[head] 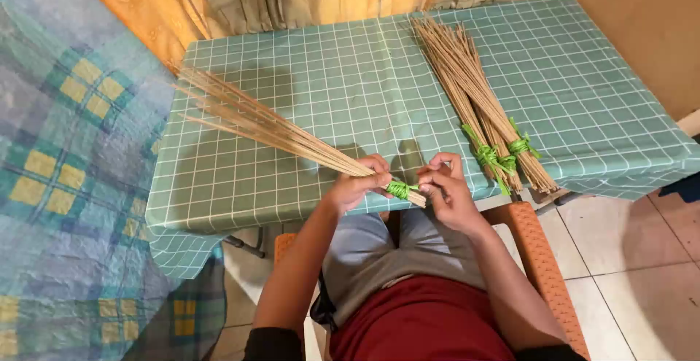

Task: The person is untying, sorting, and re-bundling thin wooden sticks on a table, using green plastic strips to secure them.

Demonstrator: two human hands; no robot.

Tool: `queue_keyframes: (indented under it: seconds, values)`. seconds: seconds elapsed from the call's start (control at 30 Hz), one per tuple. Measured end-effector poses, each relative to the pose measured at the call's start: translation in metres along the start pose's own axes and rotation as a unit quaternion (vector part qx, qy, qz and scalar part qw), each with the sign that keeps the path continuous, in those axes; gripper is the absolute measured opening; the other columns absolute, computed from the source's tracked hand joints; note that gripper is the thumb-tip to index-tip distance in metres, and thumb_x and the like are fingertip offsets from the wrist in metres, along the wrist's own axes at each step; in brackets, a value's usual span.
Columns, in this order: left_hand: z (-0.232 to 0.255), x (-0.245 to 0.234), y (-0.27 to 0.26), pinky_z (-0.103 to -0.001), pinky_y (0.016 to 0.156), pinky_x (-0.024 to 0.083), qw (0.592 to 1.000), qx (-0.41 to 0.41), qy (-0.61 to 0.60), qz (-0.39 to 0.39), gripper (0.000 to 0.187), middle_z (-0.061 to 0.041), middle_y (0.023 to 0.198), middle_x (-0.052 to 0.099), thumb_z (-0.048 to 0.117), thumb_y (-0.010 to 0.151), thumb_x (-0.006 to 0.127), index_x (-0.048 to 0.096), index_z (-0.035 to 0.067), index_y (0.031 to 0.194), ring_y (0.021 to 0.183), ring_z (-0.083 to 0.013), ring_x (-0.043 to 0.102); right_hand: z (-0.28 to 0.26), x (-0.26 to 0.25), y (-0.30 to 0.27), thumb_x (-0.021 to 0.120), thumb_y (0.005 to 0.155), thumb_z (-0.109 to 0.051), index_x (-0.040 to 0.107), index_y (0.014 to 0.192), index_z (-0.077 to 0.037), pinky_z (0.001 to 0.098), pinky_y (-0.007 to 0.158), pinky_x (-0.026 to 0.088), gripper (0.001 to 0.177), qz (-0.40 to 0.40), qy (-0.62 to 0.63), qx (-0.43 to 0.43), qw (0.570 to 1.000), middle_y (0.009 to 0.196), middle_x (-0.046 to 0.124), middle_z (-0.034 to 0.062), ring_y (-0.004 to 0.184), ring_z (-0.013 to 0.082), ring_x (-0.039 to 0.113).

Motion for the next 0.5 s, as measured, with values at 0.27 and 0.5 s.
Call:
queue_keyframes:
  seconds: [0.27,0.5]
  values:
    - [0.002,0.002,-0.004,-0.047,0.061,0.068,0.999,-0.020,0.020,-0.019,0.021,-0.016,0.091,0.054,0.000,0.087,0.079,0.061,-0.010,0.080,0.079,-0.0247,0.069,-0.014,0.015,0.009,0.066,0.098,-0.003,0.070,0.088,-0.003,0.0422,0.080,0.051,0.010,-0.081,0.032,0.051,0.995,0.087,0.057,0.0095,0.079,0.0276,0.065]
    - [-0.013,0.000,-0.002,-0.046,0.061,0.068,0.999,-0.043,0.008,-0.002,0.024,-0.015,0.090,0.054,0.003,0.089,0.079,0.060,-0.007,0.079,0.078,-0.0242,0.069,0.004,0.022,0.000,0.063,0.102,-0.004,0.066,0.084,-0.002,0.0337,0.068,0.049,0.018,-0.112,0.103,0.139,0.979,0.067,0.058,0.0018,0.071,0.0130,0.054]
Point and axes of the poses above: each hand's wrist, its own y-axis towards the middle knuckle, its own x-axis out of the palm, z = x × y, the point moved 9 cm from there along y, towards the middle knuckle
